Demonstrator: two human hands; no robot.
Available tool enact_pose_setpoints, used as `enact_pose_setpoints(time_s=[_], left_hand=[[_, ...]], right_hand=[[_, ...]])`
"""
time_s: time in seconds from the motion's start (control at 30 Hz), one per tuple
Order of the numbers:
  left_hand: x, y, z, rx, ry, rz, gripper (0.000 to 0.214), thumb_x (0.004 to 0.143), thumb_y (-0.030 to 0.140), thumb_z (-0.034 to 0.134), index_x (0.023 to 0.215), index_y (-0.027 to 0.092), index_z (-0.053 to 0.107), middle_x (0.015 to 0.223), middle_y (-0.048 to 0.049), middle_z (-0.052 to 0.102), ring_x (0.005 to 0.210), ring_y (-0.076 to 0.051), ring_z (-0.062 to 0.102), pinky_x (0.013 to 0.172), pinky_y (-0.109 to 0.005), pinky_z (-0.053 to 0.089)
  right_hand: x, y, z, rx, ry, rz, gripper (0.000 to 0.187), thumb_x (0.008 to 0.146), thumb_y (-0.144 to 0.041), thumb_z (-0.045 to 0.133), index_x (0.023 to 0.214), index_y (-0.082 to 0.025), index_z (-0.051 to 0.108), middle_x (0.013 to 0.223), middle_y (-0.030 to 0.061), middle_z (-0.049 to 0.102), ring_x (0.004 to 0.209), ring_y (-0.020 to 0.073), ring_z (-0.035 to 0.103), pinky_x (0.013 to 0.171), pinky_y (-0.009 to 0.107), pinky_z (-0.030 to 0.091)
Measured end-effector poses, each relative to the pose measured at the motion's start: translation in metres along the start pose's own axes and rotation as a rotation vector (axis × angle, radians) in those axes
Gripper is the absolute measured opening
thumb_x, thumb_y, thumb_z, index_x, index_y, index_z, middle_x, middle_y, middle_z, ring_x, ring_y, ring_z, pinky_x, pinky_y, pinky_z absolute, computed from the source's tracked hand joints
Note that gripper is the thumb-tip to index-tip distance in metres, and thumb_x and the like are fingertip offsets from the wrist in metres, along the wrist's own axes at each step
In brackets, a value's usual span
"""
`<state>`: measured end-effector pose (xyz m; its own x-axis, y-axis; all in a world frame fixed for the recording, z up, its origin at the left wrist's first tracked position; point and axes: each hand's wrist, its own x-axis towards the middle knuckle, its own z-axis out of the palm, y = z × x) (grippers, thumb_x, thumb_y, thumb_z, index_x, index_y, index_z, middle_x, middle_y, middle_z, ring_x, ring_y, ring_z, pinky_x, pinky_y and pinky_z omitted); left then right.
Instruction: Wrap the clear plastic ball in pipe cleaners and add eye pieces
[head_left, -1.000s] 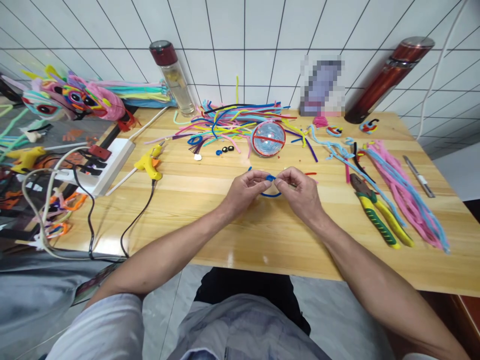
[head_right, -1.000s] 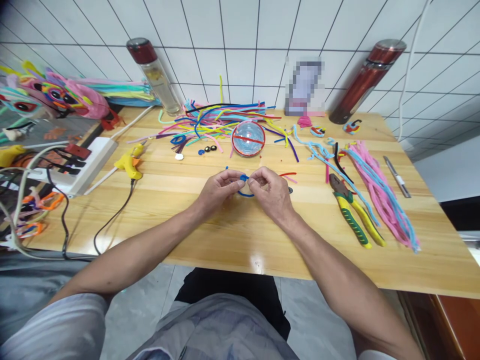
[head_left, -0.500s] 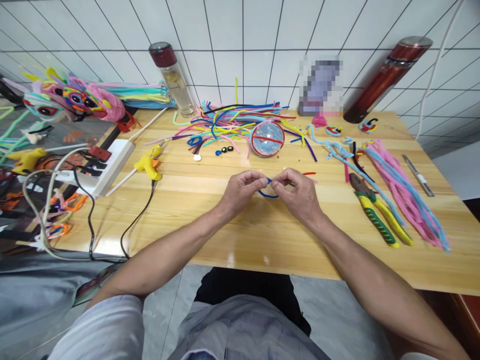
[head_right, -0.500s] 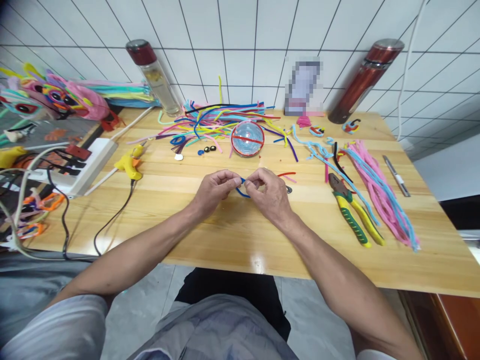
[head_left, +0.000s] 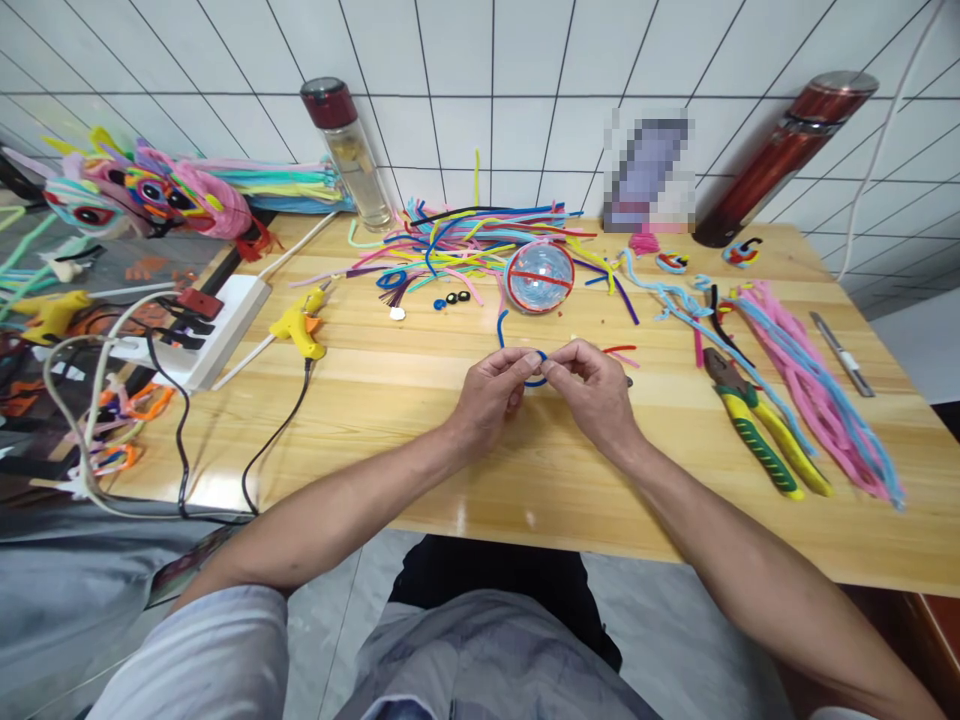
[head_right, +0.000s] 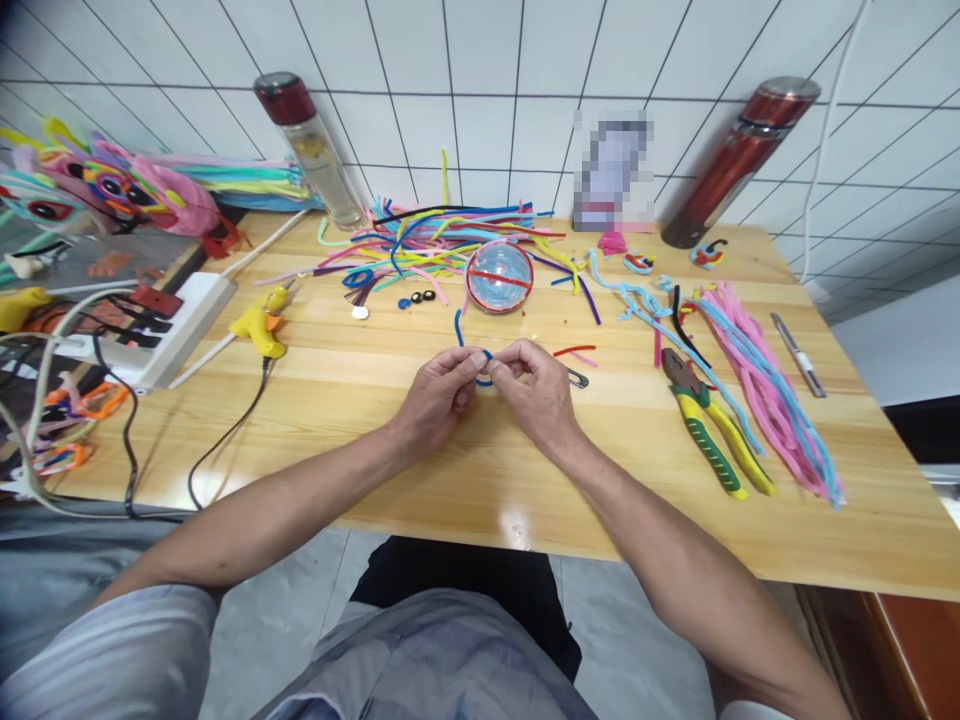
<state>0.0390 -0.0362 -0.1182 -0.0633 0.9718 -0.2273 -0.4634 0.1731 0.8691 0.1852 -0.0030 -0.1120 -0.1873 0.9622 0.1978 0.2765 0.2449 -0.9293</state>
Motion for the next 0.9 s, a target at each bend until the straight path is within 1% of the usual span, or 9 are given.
enact_pose_setpoints(time_s=[0.1, 0.23, 0.37, 0.43, 0.53, 0.6, 0.7, 0.8, 0.9], left_hand=[[-0.001, 0.001, -0.001, 0.063, -0.002, 0.0, 0.038, 0.069, 0.049, 0.089, 0.086, 0.017, 0.075, 0.062, 0.0039, 0.057, 0.048, -0.005, 0.033, 0.045, -0.023, 0.022], [0.003, 0.007, -0.006, 0.219, -0.063, 0.021, 0.034, 0.076, 0.047, 0.084, 0.089, 0.017, 0.078, 0.053, 0.006, 0.048, 0.047, -0.006, 0.035, 0.047, -0.024, 0.025], [0.012, 0.016, -0.014, 0.407, -0.13, 0.173, 0.028, 0.078, 0.039, 0.082, 0.095, 0.017, 0.079, 0.07, 0.0011, 0.066, 0.058, -0.008, 0.047, 0.057, -0.023, 0.037], [0.015, 0.02, -0.017, 0.506, -0.174, 0.225, 0.023, 0.078, 0.037, 0.081, 0.089, 0.017, 0.079, 0.077, -0.0013, 0.071, 0.065, -0.011, 0.054, 0.063, -0.024, 0.041], [0.016, 0.023, -0.018, 0.608, -0.212, 0.252, 0.02, 0.078, 0.037, 0.079, 0.08, 0.017, 0.077, 0.076, -0.002, 0.073, 0.068, -0.013, 0.057, 0.067, -0.025, 0.044], [0.015, 0.023, -0.017, 0.578, -0.214, 0.268, 0.021, 0.077, 0.039, 0.08, 0.077, 0.017, 0.076, 0.075, -0.0021, 0.073, 0.069, -0.013, 0.059, 0.069, -0.025, 0.045], [0.012, 0.02, -0.014, 0.444, -0.171, 0.264, 0.026, 0.076, 0.043, 0.082, 0.076, 0.018, 0.075, 0.074, -0.0025, 0.072, 0.07, -0.014, 0.06, 0.069, -0.026, 0.047], [0.01, 0.016, -0.011, 0.365, -0.087, 0.219, 0.029, 0.074, 0.046, 0.083, 0.077, 0.018, 0.076, 0.07, -0.0016, 0.069, 0.065, -0.013, 0.056, 0.061, -0.025, 0.043], [0.007, 0.011, -0.008, 0.308, -0.034, 0.194, 0.03, 0.074, 0.047, 0.083, 0.078, 0.018, 0.076, 0.064, 0.0013, 0.063, 0.058, -0.009, 0.048, 0.054, -0.023, 0.036]], right_hand=[[0.001, 0.0, -0.002, -0.018, 0.021, -0.015, 0.014, 0.081, -0.034, 0.066, 0.072, -0.023, 0.063, 0.068, -0.0011, 0.062, 0.067, 0.0159, 0.055, 0.062, 0.03, 0.043], [0.003, 0.0, -0.008, -0.081, 0.044, -0.067, 0.01, 0.079, -0.028, 0.064, 0.071, -0.024, 0.061, 0.067, -0.0014, 0.062, 0.065, 0.0163, 0.054, 0.063, 0.031, 0.043], [0.005, 0.0, -0.011, -0.193, 0.013, -0.18, 0.01, 0.075, -0.021, 0.062, 0.067, -0.024, 0.056, 0.065, -0.0017, 0.059, 0.062, 0.0161, 0.053, 0.063, 0.031, 0.043], [0.005, 0.001, -0.01, -0.254, 0.0, -0.249, 0.012, 0.074, -0.019, 0.06, 0.066, -0.025, 0.053, 0.064, -0.0013, 0.058, 0.062, 0.0167, 0.052, 0.064, 0.032, 0.042], [0.004, 0.001, -0.008, -0.324, 0.008, -0.325, 0.013, 0.074, -0.019, 0.059, 0.065, -0.026, 0.052, 0.063, -0.0005, 0.057, 0.064, 0.0177, 0.053, 0.066, 0.033, 0.042], [0.004, 0.0, -0.008, -0.327, 0.015, -0.334, 0.014, 0.077, -0.021, 0.06, 0.066, -0.026, 0.054, 0.064, 0.0001, 0.058, 0.064, 0.018, 0.054, 0.066, 0.034, 0.043], [0.003, -0.003, -0.008, -0.264, 0.015, -0.269, 0.013, 0.082, -0.026, 0.063, 0.069, -0.025, 0.061, 0.066, 0.0008, 0.063, 0.063, 0.0173, 0.055, 0.065, 0.033, 0.045], [0.003, -0.005, -0.008, -0.169, 0.018, -0.178, 0.012, 0.084, -0.029, 0.065, 0.073, -0.025, 0.067, 0.068, 0.0007, 0.067, 0.061, 0.0163, 0.056, 0.064, 0.032, 0.048], [0.002, -0.006, -0.006, -0.118, 0.027, -0.124, 0.012, 0.083, -0.031, 0.067, 0.073, -0.024, 0.068, 0.07, 0.0006, 0.07, 0.062, 0.0159, 0.058, 0.066, 0.031, 0.049]])
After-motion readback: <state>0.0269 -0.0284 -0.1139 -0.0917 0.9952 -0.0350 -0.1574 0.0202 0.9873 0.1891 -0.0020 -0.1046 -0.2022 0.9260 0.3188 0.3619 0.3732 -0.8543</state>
